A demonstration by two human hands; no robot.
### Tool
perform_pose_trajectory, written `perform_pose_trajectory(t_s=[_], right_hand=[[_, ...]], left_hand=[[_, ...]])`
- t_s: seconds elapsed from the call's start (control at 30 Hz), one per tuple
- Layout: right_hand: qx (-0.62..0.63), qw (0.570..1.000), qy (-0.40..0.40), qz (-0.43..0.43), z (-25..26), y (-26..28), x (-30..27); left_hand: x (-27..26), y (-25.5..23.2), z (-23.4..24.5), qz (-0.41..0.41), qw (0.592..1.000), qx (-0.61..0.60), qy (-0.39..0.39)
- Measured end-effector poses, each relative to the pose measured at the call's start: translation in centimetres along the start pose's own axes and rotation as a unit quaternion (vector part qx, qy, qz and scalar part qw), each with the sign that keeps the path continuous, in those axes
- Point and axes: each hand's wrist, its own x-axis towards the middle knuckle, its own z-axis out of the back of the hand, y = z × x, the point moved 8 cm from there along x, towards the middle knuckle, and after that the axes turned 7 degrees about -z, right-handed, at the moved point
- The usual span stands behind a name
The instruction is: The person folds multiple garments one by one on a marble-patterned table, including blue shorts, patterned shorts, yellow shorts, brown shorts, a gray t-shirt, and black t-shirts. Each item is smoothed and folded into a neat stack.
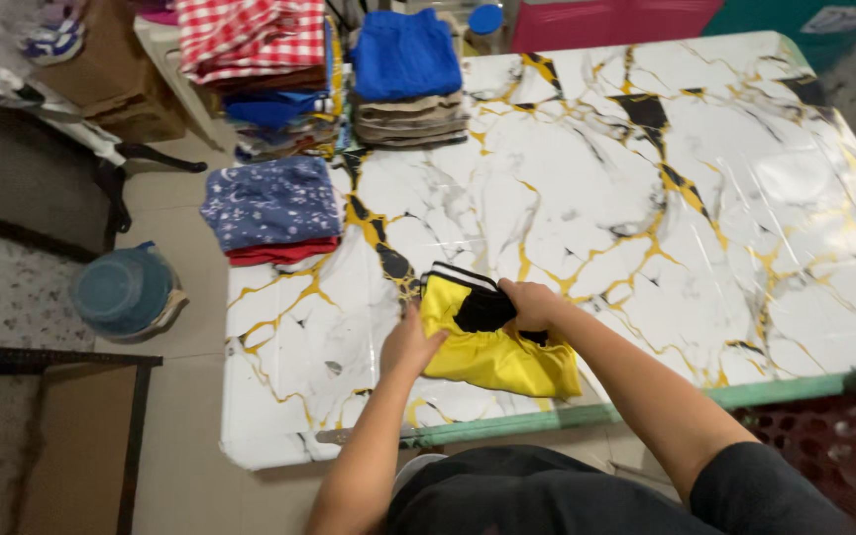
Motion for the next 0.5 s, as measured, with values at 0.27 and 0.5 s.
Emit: perform_pose_trajectory(t_s=[0.27,0.5], right_hand=[[0.143,0.985,-0.009,0.099,11.1,14.2,6.4],[0.127,0.964,-0.037,0.231,20.9,31.4,15.5]], left_hand=[[5.2,7.1,15.4,-0.171,0.942,-0.042,-0.285],[8.1,14.9,33.8,-0.152,0.899,-0.175,-0.372]])
